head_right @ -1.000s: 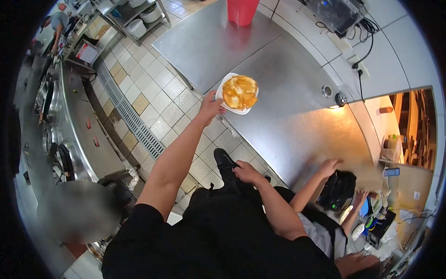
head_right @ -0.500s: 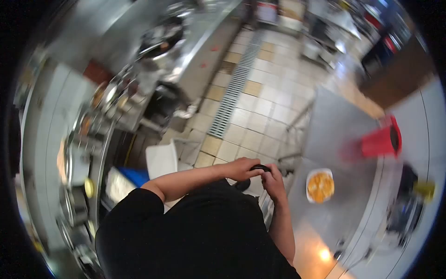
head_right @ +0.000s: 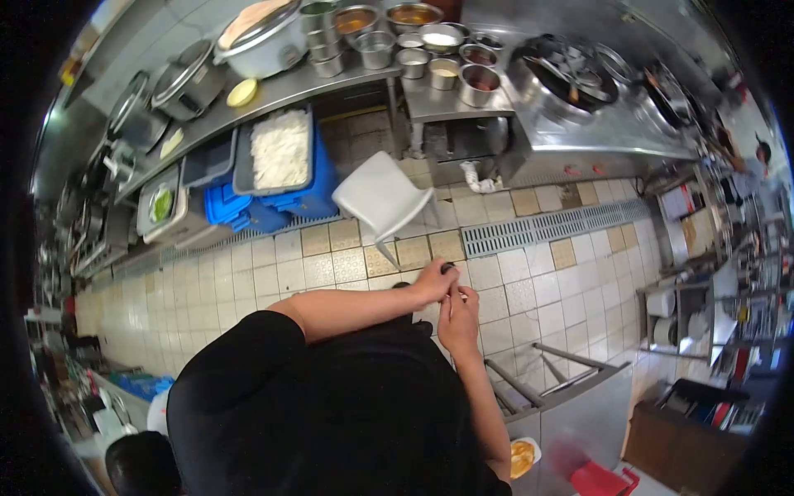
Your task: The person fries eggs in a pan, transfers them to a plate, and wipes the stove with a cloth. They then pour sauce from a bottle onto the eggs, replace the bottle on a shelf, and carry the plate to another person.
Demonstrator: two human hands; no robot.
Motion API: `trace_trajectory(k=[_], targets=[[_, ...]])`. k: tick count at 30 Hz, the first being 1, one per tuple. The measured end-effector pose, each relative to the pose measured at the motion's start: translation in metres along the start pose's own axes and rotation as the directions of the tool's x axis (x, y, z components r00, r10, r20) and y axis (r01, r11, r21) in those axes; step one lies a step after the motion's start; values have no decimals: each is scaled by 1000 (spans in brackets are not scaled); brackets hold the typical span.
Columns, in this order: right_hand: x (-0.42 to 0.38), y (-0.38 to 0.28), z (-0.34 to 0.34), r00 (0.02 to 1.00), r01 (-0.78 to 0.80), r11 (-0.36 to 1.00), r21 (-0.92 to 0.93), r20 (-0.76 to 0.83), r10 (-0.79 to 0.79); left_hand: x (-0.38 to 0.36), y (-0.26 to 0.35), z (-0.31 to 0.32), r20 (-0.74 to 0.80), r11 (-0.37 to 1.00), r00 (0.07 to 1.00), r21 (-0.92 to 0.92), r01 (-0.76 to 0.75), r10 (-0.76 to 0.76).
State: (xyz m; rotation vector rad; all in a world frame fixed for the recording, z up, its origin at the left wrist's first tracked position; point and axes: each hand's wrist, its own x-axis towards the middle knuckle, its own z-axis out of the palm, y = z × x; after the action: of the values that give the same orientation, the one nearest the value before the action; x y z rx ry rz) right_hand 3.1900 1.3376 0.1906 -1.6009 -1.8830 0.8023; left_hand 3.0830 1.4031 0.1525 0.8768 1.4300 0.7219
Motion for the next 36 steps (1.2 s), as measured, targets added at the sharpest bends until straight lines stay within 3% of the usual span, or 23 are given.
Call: trace_trajectory(k=[3,5,7,8,9,10,11,12,13,14,15,17,18,19,20,21,22,23,24,25,27,31,36], targets=[[8,2,20,998,-38,995,94,52,33,43,-62,-89,-53,899,947,335,-282,317],[8,12,31,988,-128,981,145,105,114,20,-68,-174,102,720,960,642,-264,262],[3,37,52,972,-180,980,82,169,164,6,-94,-260,342,510,936,821,-258,-78],[2,45,63,942,-264,963,52,229,246,40,-198,-309,588,671,794,652,-352,-155],[4,42,69,918,-296,955,27,285,277,2,-170,-331,635,855,748,482,-188,-194],[7,37,74,925,-195,975,-101,312,218,-22,-139,-347,461,787,748,602,131,-477],[15,40,88,905,-240,966,-98,337,259,-14,-180,-372,518,832,711,527,172,-475],[23,47,104,873,-291,946,-140,365,323,6,-253,-400,640,950,757,299,-89,-130],[36,38,119,880,-336,935,-114,317,355,3,-233,-410,577,918,780,397,-11,-240],[48,27,139,868,-483,831,276,277,412,0,-209,-420,505,872,791,484,73,-347],[55,27,162,839,-534,790,301,304,451,-35,-129,-425,330,793,736,405,455,-591],[108,9,193,800,-590,737,329,365,477,-15,-205,-470,500,851,689,291,437,-525],[129,-17,204,778,-615,712,337,407,479,-46,-157,-473,362,893,817,144,427,-449],[153,-45,211,792,-578,759,301,432,431,-49,-162,-479,329,833,770,125,539,-547],[175,-70,219,802,-564,766,308,427,418,-33,-237,-484,253,863,828,60,502,-500],[193,-95,229,818,-506,812,291,460,345,-23,-282,-494,366,952,902,278,127,-227],[212,-115,235,826,-446,852,274,493,274,-14,-323,-503,451,757,887,544,-361,99],[230,-133,238,807,-430,873,232,532,256,-6,-357,-512,484,417,786,669,-615,383],[244,-142,242,817,-410,882,232,523,242,-13,-339,-512,275,786,954,561,-259,118],[264,-153,247,823,-367,894,258,538,183,-8,-325,-519,87,927,981,350,132,-173],[293,-183,251,815,-384,876,291,554,173,1,-275,-542,-75,914,921,122,388,-381],[363,-191,275,850,-278,906,318,522,78,24,-209,-593,-232,918,891,-16,397,-390],[462,-313,265,847,68,886,458,443,-294,44,-162,-635,-372,937,860,-125,326,-349]])
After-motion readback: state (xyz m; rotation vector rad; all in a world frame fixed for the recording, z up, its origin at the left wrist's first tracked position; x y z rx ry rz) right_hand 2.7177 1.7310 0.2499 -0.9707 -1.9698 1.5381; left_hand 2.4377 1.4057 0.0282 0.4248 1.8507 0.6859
